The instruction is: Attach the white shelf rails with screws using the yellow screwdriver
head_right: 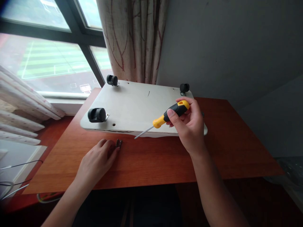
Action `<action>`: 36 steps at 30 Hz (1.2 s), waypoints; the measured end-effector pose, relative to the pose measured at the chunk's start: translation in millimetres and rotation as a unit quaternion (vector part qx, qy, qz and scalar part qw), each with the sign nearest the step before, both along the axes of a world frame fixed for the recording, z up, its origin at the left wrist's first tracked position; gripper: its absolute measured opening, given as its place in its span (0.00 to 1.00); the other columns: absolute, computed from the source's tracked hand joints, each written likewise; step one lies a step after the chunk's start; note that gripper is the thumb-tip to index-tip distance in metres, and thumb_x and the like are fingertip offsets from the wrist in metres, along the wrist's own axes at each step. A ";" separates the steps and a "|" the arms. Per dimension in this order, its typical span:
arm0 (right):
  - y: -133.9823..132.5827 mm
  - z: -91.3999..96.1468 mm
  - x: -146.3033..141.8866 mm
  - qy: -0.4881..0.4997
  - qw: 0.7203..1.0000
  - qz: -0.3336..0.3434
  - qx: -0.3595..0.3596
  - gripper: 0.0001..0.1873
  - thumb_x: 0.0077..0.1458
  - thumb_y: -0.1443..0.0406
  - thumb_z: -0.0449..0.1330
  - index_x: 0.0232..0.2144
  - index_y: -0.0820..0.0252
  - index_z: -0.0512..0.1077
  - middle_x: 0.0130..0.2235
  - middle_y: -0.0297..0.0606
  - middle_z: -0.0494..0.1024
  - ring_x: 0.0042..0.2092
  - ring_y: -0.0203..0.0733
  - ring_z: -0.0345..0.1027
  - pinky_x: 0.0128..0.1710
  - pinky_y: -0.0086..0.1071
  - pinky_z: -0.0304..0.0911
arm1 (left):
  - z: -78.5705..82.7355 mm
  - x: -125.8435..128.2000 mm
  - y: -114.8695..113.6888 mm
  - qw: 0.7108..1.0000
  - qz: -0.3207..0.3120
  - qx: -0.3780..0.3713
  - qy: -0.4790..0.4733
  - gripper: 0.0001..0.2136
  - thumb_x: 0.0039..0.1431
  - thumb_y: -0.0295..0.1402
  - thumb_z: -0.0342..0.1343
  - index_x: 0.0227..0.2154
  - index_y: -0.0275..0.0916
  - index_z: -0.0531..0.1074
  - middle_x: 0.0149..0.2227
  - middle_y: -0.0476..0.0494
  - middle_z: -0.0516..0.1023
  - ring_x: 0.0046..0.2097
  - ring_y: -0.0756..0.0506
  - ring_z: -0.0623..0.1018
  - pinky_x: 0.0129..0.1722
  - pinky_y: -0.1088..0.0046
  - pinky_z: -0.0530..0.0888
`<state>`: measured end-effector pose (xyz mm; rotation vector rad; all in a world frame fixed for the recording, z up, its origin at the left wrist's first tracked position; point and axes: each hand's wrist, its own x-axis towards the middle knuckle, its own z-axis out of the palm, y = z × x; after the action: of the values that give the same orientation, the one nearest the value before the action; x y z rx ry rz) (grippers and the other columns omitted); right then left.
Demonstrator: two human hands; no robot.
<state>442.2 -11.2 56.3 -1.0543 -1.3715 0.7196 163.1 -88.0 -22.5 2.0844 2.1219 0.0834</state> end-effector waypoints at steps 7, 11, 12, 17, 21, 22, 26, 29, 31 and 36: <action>-2.4 -1.3 -0.4 0.006 1.000 0.005 -0.011 0.21 0.51 0.56 0.69 0.45 0.51 0.68 0.35 0.33 0.73 0.29 0.38 0.74 0.23 0.30 0.73 | -3.2 0.9 2.2 1.000 -0.004 0.018 0.013 0.10 0.70 0.37 0.43 0.35 0.40 0.67 0.40 0.41 0.74 0.41 0.41 0.78 0.27 0.71 0.63; -3.6 -2.5 0.8 0.006 1.000 -0.002 -0.019 0.22 0.51 0.55 0.69 0.46 0.53 0.68 0.36 0.33 0.73 0.29 0.37 0.73 0.24 0.30 0.73 | -9.4 -6.8 -0.4 0.999 0.012 0.046 -0.002 0.07 0.68 0.33 0.45 0.38 0.40 0.68 0.41 0.43 0.76 0.37 0.43 0.78 0.27 0.70 0.62; -3.7 -2.7 1.1 0.006 1.000 -0.004 -0.021 0.23 0.51 0.55 0.69 0.46 0.53 0.67 0.36 0.34 0.73 0.30 0.37 0.74 0.24 0.29 0.73 | -9.3 -9.8 -1.3 0.998 0.017 0.058 -0.021 0.06 0.67 0.33 0.47 0.39 0.41 0.68 0.41 0.44 0.76 0.35 0.44 0.78 0.27 0.71 0.63; -2.5 -2.8 0.6 0.005 1.000 0.002 -0.018 0.22 0.53 0.56 0.68 0.46 0.53 0.67 0.36 0.34 0.73 0.30 0.37 0.74 0.24 0.29 0.72 | 12.0 -22.0 -2.6 0.966 0.004 0.204 -0.156 0.03 0.64 0.33 0.54 0.38 0.42 0.72 0.34 0.51 0.74 0.29 0.51 0.74 0.29 0.74 0.67; -0.1 -3.1 -1.7 -0.009 1.000 0.007 -0.007 0.21 0.54 0.56 0.67 0.47 0.53 0.66 0.36 0.33 0.73 0.30 0.37 0.74 0.24 0.30 0.73 | 43.5 -20.5 6.5 0.928 -0.030 0.313 -0.198 0.04 0.63 0.31 0.58 0.40 0.42 0.74 0.33 0.51 0.74 0.27 0.53 0.70 0.30 0.76 0.69; 0.6 -3.1 -2.4 -0.012 1.000 0.009 -0.005 0.21 0.54 0.56 0.66 0.47 0.53 0.66 0.36 0.33 0.73 0.29 0.37 0.74 0.24 0.31 0.73 | 50.4 -18.6 10.3 0.923 -0.038 0.329 -0.194 0.05 0.62 0.30 0.59 0.41 0.42 0.75 0.33 0.51 0.75 0.27 0.53 0.70 0.29 0.77 0.69; 2.8 -2.1 -5.6 -0.021 1.000 0.011 0.003 0.20 0.55 0.56 0.66 0.47 0.51 0.66 0.36 0.34 0.74 0.30 0.39 0.74 0.24 0.32 0.72 | 68.0 -10.0 26.7 0.915 -0.068 0.363 -0.159 0.04 0.61 0.29 0.60 0.39 0.42 0.76 0.33 0.51 0.77 0.27 0.53 0.73 0.27 0.76 0.67; 4.4 -1.4 -7.0 -0.030 0.999 0.011 0.010 0.19 0.55 0.56 0.66 0.47 0.51 0.66 0.36 0.34 0.74 0.30 0.39 0.75 0.23 0.32 0.71 | 70.2 -5.8 37.0 0.924 -0.068 0.356 -0.121 0.03 0.61 0.30 0.60 0.37 0.42 0.77 0.28 0.53 0.77 0.24 0.53 0.71 0.25 0.75 0.65; 5.5 -2.2 -6.9 -0.045 0.999 0.012 0.019 0.19 0.56 0.56 0.65 0.47 0.50 0.66 0.36 0.35 0.74 0.30 0.40 0.74 0.23 0.33 0.71 | 68.0 -5.0 42.0 0.931 -0.069 0.343 -0.101 0.03 0.60 0.31 0.61 0.37 0.43 0.77 0.27 0.53 0.77 0.23 0.53 0.72 0.25 0.75 0.64; 7.3 -6.5 -4.9 -0.100 0.994 0.003 0.045 0.18 0.60 0.55 0.61 0.50 0.50 0.64 0.37 0.36 0.74 0.30 0.40 0.74 0.23 0.34 0.70 | 61.7 -6.0 49.0 0.935 -0.052 0.341 -0.076 0.02 0.60 0.30 0.60 0.35 0.42 0.77 0.26 0.52 0.78 0.25 0.51 0.74 0.25 0.75 0.64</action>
<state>437.3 -3.9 49.8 -1.0740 -1.5640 0.5618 157.1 -39.0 39.2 2.4129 2.0656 1.0707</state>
